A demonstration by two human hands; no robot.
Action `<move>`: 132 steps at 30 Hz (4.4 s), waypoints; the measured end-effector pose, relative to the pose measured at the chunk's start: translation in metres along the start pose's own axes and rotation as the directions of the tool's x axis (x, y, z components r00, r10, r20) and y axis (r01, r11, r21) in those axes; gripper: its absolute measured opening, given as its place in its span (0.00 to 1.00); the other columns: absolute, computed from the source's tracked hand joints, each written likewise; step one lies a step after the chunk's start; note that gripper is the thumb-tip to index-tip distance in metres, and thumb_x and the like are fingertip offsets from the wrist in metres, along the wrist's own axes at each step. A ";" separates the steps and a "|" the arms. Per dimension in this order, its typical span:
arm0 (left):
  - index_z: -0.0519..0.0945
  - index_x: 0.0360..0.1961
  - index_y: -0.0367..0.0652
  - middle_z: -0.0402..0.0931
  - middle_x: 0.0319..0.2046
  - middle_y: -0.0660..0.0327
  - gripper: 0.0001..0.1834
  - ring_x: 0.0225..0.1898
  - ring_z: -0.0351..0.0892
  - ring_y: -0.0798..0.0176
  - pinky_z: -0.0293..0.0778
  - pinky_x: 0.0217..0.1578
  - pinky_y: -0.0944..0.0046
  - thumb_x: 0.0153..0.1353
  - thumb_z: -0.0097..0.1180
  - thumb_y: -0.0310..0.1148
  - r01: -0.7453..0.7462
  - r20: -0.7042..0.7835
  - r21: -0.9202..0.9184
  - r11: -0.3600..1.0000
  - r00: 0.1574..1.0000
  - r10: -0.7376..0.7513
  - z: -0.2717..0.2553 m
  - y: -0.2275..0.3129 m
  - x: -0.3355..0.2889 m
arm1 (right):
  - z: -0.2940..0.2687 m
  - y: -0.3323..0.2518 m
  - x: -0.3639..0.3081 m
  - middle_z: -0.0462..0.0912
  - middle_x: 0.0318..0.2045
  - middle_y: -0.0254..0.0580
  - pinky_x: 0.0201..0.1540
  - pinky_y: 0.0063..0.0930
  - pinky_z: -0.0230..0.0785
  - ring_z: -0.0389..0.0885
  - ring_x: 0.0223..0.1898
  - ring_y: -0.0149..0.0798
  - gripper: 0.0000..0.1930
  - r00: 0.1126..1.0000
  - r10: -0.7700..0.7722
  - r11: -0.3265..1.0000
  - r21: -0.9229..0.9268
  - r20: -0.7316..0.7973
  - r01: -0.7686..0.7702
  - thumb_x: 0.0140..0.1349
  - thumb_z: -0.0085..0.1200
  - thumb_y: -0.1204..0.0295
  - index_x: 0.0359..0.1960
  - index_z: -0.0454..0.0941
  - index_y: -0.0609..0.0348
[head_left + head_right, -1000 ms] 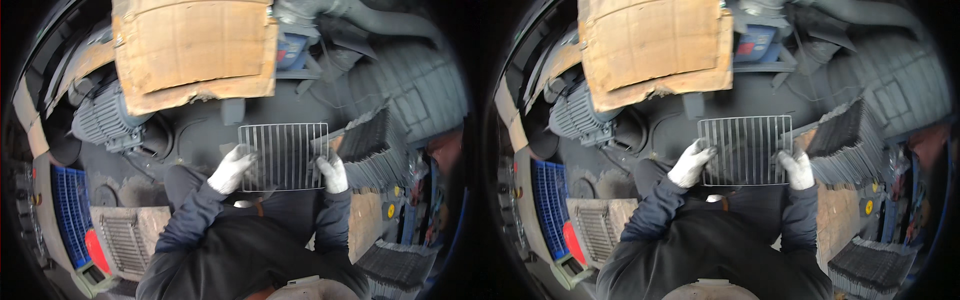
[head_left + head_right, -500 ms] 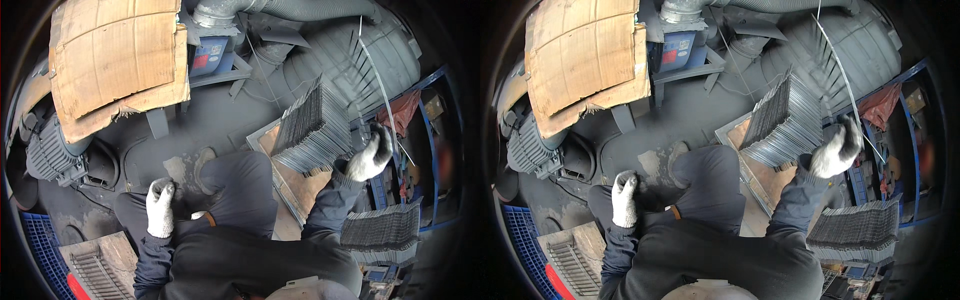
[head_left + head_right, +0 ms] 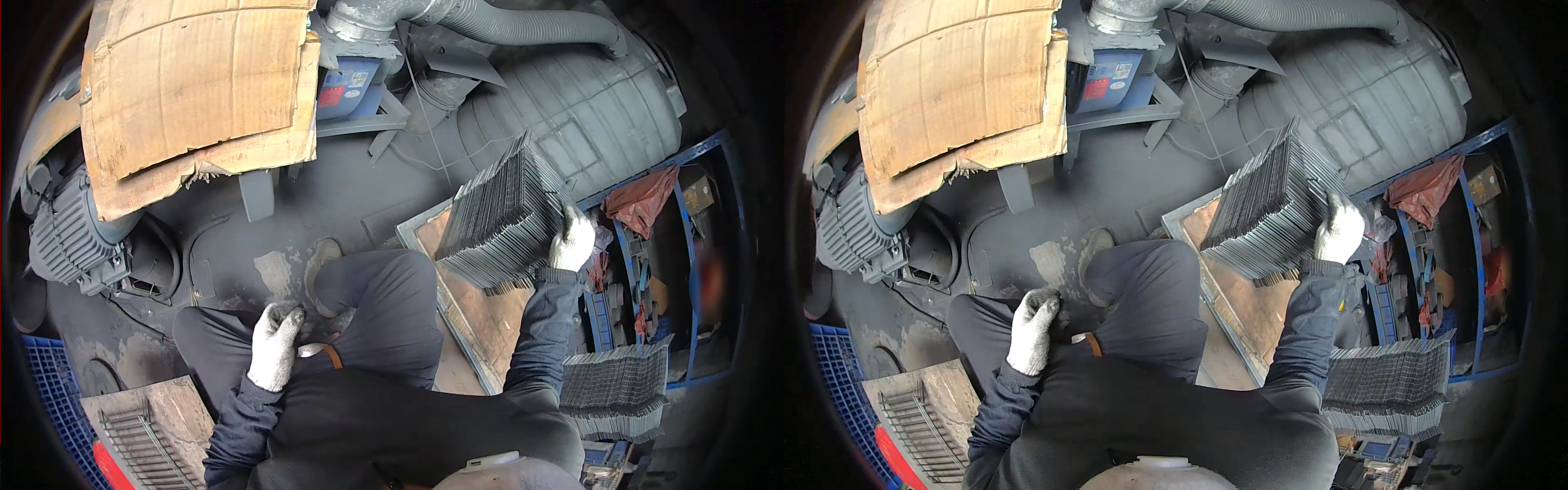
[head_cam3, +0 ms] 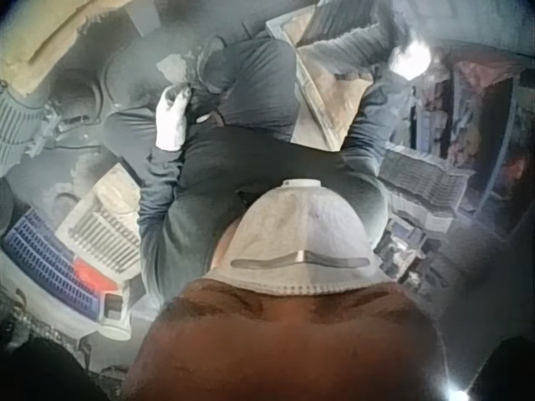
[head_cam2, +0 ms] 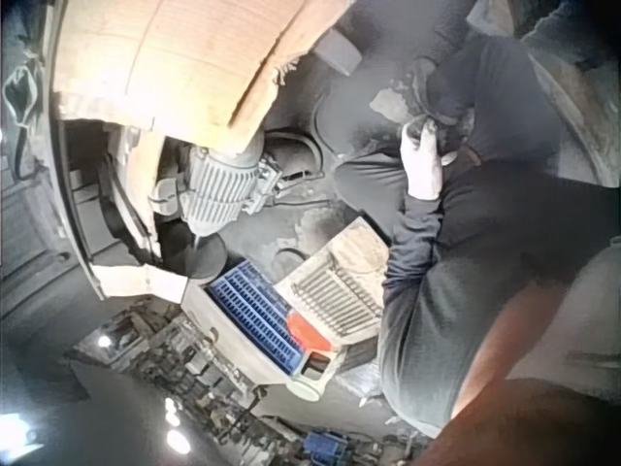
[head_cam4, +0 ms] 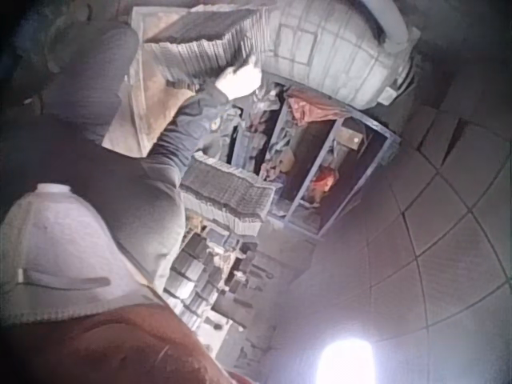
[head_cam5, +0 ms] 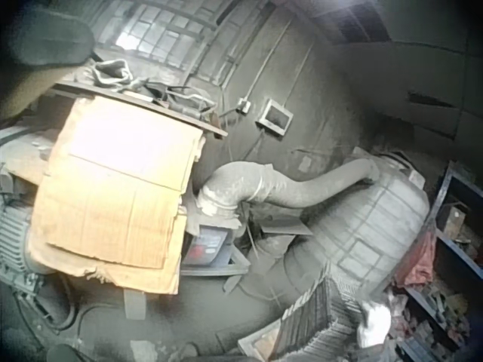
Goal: Inspecting and stacking metal wire grates or shelving components at a fabrication floor workstation.
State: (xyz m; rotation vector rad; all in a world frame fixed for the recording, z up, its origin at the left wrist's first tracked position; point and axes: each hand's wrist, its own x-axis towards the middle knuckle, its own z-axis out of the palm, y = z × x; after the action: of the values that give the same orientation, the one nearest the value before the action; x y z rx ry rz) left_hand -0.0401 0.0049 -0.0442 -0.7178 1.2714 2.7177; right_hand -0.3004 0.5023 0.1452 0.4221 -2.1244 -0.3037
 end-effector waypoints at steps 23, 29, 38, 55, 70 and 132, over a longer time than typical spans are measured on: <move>0.82 0.58 0.31 0.85 0.54 0.43 0.20 0.57 0.84 0.43 0.75 0.63 0.50 0.72 0.60 0.36 0.613 -0.339 0.721 0.323 -0.093 0.936 -0.292 0.101 -0.282 | 0.037 -0.068 -0.059 0.86 0.59 0.56 0.63 0.47 0.81 0.87 0.56 0.54 0.25 0.886 0.133 0.889 0.449 -0.443 0.091 0.67 0.73 0.61 0.58 0.83 0.67; 0.81 0.58 0.39 0.84 0.53 0.38 0.23 0.55 0.84 0.34 0.79 0.58 0.43 0.67 0.55 0.39 0.830 -0.648 0.431 0.355 0.011 0.761 -0.360 0.045 -0.331 | 0.031 -0.246 -0.039 0.76 0.68 0.59 0.68 0.42 0.80 0.81 0.65 0.51 0.27 0.923 0.301 0.722 0.690 -0.240 -0.056 0.70 0.71 0.69 0.64 0.74 0.69; 0.85 0.52 0.42 0.87 0.47 0.45 0.15 0.50 0.86 0.37 0.80 0.53 0.45 0.66 0.56 0.33 0.745 -0.648 0.530 0.406 0.048 0.760 -0.388 0.055 -0.342 | -0.016 -0.316 -0.033 0.72 0.72 0.59 0.75 0.51 0.69 0.72 0.73 0.58 0.24 0.970 0.243 0.541 0.833 -0.018 -0.120 0.72 0.64 0.75 0.67 0.76 0.71; 0.85 0.43 0.34 0.86 0.37 0.50 0.10 0.39 0.87 0.52 0.80 0.44 0.56 0.61 0.58 0.24 0.316 -0.274 0.936 0.156 0.376 0.885 -0.124 0.177 -0.265 | -0.062 -0.374 -0.037 0.81 0.61 0.47 0.68 0.38 0.73 0.82 0.61 0.43 0.28 0.768 -0.423 -0.117 0.812 0.481 -0.572 0.63 0.62 0.81 0.67 0.75 0.66; 0.71 0.71 0.33 0.77 0.62 0.46 0.38 0.62 0.79 0.54 0.76 0.64 0.56 0.62 0.73 0.28 -0.398 -0.243 0.678 0.618 0.672 0.700 -0.070 0.106 -0.042 | -0.032 -0.423 -0.010 0.84 0.34 0.30 0.42 0.22 0.76 0.81 0.36 0.25 0.03 0.509 -0.338 -0.585 0.247 0.792 -0.773 0.72 0.64 0.78 0.41 0.82 0.57; 0.77 0.51 0.38 0.80 0.31 0.65 0.16 0.24 0.75 0.72 0.75 0.24 0.69 0.73 0.63 0.39 -0.170 -0.304 0.178 0.969 0.927 0.218 -0.068 0.076 0.083 | 0.058 -0.425 -0.029 0.88 0.46 0.39 0.36 0.27 0.81 0.87 0.36 0.33 0.17 0.247 -0.377 -0.468 0.047 0.893 -0.882 0.70 0.63 0.74 0.59 0.79 0.61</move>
State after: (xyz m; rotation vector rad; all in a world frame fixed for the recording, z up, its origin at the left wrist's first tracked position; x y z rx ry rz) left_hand -0.1064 -0.1071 -0.0633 -1.1092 1.6789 2.6916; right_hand -0.2565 0.1306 -0.0654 -0.1778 -2.4215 2.8844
